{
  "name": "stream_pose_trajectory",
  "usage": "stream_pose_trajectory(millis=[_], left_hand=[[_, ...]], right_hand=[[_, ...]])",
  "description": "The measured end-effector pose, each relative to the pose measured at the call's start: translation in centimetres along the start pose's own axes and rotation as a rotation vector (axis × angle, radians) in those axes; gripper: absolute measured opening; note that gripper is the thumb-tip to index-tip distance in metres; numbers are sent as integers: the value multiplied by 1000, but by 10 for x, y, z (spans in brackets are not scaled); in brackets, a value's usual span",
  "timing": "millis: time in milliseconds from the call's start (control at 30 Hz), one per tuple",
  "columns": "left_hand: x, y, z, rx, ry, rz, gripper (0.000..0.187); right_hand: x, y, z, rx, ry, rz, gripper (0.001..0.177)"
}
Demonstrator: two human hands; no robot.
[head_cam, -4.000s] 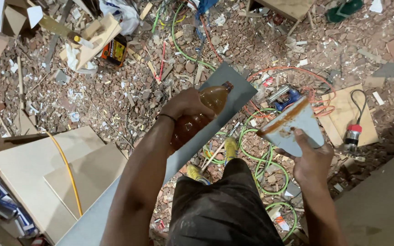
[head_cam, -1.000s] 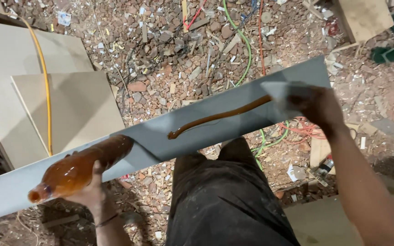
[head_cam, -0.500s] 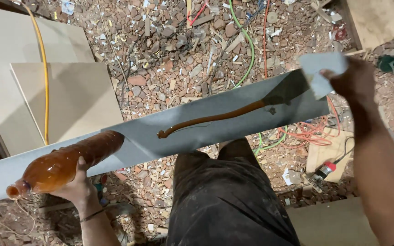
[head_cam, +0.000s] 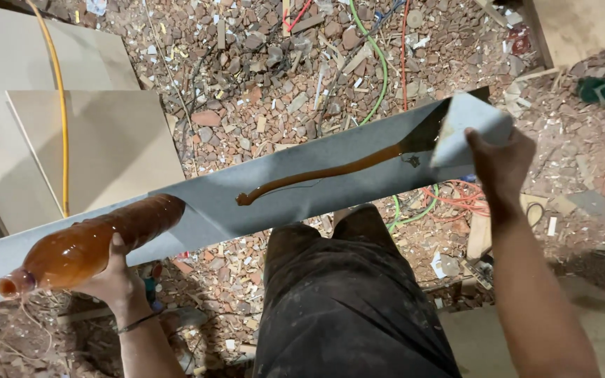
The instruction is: The person aligns a long grey panel against a wooden surface and pours a brown liquid from a plastic bottle onto it. They then use a small white scraper to spread the liquid evenly across the panel's surface.
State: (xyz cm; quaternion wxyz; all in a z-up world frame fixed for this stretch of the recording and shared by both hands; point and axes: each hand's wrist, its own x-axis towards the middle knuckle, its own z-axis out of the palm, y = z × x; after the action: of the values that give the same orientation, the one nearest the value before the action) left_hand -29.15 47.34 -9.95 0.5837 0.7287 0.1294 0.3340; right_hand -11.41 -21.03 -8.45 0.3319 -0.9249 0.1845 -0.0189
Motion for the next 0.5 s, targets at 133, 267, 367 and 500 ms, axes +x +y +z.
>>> stream_pose_trajectory(millis=[133, 267, 367, 500], left_hand=[[3, 13, 14, -2, -14, 25, 105], [9, 33, 30, -103, 21, -126, 87], [11, 38, 36, -135, 26, -164, 77], [11, 40, 33, -129, -7, -116, 69]], right_hand=[[-14, -4, 18, 35, 69, -37, 37], [1, 22, 7, -76, 64, 97, 33], [20, 56, -23, -195, 214, -67, 34], [13, 41, -53, -259, 294, -161, 27]])
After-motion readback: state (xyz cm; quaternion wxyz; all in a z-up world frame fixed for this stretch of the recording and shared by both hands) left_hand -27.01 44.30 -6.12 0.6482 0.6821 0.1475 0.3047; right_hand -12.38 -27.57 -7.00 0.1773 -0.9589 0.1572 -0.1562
